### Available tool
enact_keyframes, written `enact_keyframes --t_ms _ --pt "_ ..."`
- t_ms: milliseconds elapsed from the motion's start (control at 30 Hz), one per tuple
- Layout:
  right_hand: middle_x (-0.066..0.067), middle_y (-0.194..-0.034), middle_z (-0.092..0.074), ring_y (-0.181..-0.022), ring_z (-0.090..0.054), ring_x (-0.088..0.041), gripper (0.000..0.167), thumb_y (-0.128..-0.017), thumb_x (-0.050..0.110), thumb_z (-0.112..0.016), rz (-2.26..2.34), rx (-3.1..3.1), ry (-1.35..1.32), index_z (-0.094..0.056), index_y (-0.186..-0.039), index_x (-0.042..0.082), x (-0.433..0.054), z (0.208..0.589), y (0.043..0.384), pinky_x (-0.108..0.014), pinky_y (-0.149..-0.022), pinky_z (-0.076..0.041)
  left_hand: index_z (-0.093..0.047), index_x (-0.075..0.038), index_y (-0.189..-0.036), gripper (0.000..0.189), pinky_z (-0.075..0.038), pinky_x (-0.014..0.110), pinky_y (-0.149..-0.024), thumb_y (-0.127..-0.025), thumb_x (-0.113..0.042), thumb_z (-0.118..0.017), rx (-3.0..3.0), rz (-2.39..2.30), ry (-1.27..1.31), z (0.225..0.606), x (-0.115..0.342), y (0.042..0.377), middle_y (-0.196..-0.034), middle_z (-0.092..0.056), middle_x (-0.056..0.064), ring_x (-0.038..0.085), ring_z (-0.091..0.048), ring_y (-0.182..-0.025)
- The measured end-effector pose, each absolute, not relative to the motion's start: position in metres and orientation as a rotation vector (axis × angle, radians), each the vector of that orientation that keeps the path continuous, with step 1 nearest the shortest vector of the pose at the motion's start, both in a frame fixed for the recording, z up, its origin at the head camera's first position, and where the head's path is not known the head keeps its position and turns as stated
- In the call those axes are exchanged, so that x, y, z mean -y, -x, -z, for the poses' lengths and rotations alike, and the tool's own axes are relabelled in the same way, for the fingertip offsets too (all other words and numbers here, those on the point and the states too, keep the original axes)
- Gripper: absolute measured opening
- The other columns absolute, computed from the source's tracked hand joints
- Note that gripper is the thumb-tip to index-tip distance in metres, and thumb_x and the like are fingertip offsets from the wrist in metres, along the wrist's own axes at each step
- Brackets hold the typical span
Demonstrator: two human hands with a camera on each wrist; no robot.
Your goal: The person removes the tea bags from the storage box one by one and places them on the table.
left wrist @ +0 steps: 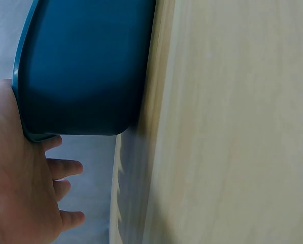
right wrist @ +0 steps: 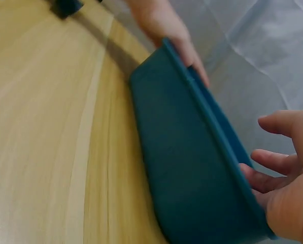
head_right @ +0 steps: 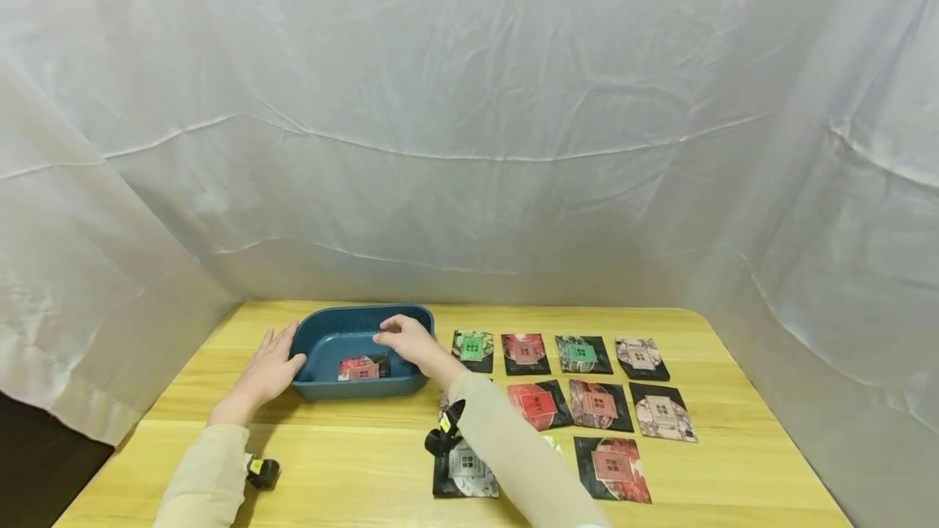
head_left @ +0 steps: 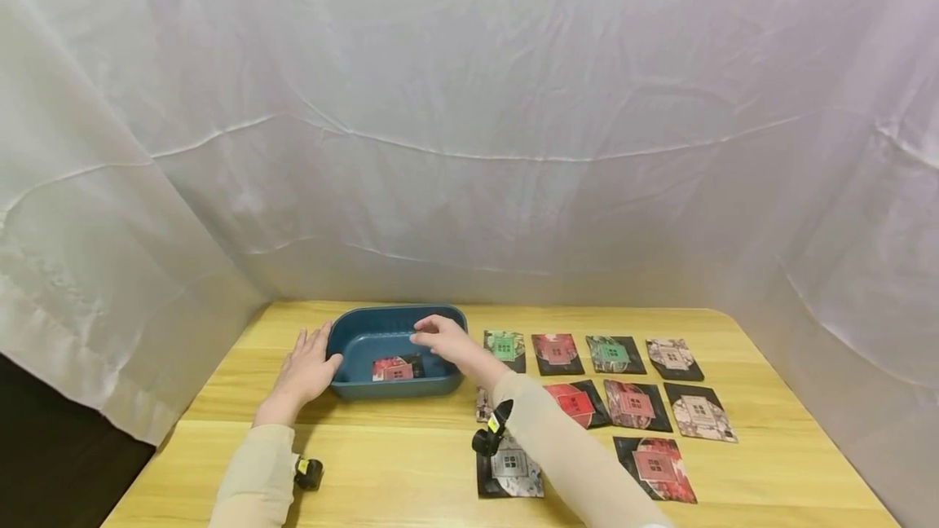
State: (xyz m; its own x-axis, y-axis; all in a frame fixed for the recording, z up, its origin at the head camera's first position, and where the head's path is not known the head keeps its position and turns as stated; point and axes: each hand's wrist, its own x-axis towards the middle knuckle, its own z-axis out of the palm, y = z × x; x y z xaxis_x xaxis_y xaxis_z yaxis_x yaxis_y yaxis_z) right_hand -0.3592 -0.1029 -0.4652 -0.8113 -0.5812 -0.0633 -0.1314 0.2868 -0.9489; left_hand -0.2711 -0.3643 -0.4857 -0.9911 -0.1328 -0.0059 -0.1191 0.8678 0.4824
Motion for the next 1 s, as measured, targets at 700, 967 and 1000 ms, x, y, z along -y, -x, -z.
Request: enact_keyframes --t_ms 700,967,1000 --pt "-0.009 -0.124 -0.065 -0.113 -0.062 -0.025 0.038 -0.100 0.032 -0.053 1.045 -2.486 0.841 -0.059 -0.129 0.007 0.126 0.477 0.355 -0.042 -0.091 -0.053 -0.009 -0.005 -0.157 0.072 -0.007 0.072 -0.113 -0.099 -0.030 -0.042 2.985 0.779 -0.203 0.487 0.366 0.273 -0.160 -0.015 0.029 0.049 0.001 -0.148" --pt "-0.008 -0.118 -0.066 -0.109 -0.063 -0.023 0.035 -0.099 0.030 -0.055 1.049 -2.450 0.869 -0.061 -0.125 0.008 0.124 0.478 0.355 -0.041 -0.089 -0.053 -0.010 -0.005 -0.157 0.071 -0.007 0.072 -0.114 -0.099 -0.030 -0.043 2.988 0.781 -0.204 0.487 0.364 0.272 -0.160 -0.015 0.028 0.049 0.002 -0.149" --pt "-0.009 -0.118 -0.066 -0.108 -0.062 -0.023 0.036 -0.098 0.030 -0.056 1.067 -2.445 0.870 -0.061 -0.126 0.007 0.124 0.478 0.354 -0.041 -0.089 -0.053 -0.010 -0.005 -0.157 0.071 -0.007 0.072 -0.114 -0.099 -0.030 -0.043 2.988 0.783 -0.205 0.487 0.364 0.272 -0.160 -0.015 0.028 0.048 0.002 -0.149"
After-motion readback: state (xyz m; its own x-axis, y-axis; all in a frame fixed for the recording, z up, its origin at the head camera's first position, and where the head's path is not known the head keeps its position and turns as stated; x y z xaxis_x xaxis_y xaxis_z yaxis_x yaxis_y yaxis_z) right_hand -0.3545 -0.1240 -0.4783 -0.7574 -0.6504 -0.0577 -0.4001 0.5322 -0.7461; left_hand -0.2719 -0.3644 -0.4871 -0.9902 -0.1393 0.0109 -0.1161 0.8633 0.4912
